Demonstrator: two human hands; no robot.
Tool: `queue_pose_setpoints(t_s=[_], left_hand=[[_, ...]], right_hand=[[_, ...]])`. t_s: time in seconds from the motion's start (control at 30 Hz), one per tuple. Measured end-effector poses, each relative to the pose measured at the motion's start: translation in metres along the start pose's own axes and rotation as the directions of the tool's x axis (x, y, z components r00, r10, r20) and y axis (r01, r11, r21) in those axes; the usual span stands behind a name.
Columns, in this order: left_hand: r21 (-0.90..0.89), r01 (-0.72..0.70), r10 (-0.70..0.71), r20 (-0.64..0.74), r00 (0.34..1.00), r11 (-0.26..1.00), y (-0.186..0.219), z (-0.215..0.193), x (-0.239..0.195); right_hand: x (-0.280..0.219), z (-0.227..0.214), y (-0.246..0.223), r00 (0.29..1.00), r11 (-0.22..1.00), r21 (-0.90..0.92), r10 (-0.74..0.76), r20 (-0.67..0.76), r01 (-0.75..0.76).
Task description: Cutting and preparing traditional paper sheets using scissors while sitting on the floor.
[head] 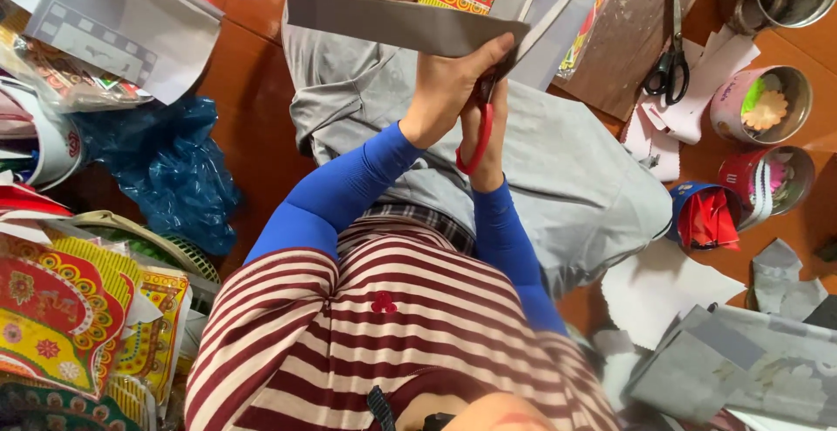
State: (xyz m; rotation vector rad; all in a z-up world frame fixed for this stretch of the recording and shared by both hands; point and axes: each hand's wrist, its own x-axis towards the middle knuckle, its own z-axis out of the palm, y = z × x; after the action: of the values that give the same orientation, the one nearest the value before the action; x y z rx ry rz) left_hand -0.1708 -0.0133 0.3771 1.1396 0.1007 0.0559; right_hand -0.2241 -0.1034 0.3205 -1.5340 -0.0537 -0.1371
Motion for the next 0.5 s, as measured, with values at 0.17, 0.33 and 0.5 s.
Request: queue_pose_setpoints(t_s=[0.17,0.33,0.5], left_hand=[[0.018,0.044,-0.044,-0.004,0.999,0.999,0.006,0.002,-0.004],[0.072,0.011,-0.012,0.008,1.000,0.997,0.003,0.000,0.000],[0.109,-0.026,0.007,0.170,0.985,0.994,0.004,-0.008,0.009]], right_hand=[[-0.003,0.001,0.004,0.993,0.989,0.099,0.111,-0.029,-0.108],[-0.002,-0.002,-0.006,0.989,0.980,0.139,0.144,-0.016,-0.140],[-0.001,-0.006,-0.011,0.985,0.956,0.240,0.151,0.082,-0.167]])
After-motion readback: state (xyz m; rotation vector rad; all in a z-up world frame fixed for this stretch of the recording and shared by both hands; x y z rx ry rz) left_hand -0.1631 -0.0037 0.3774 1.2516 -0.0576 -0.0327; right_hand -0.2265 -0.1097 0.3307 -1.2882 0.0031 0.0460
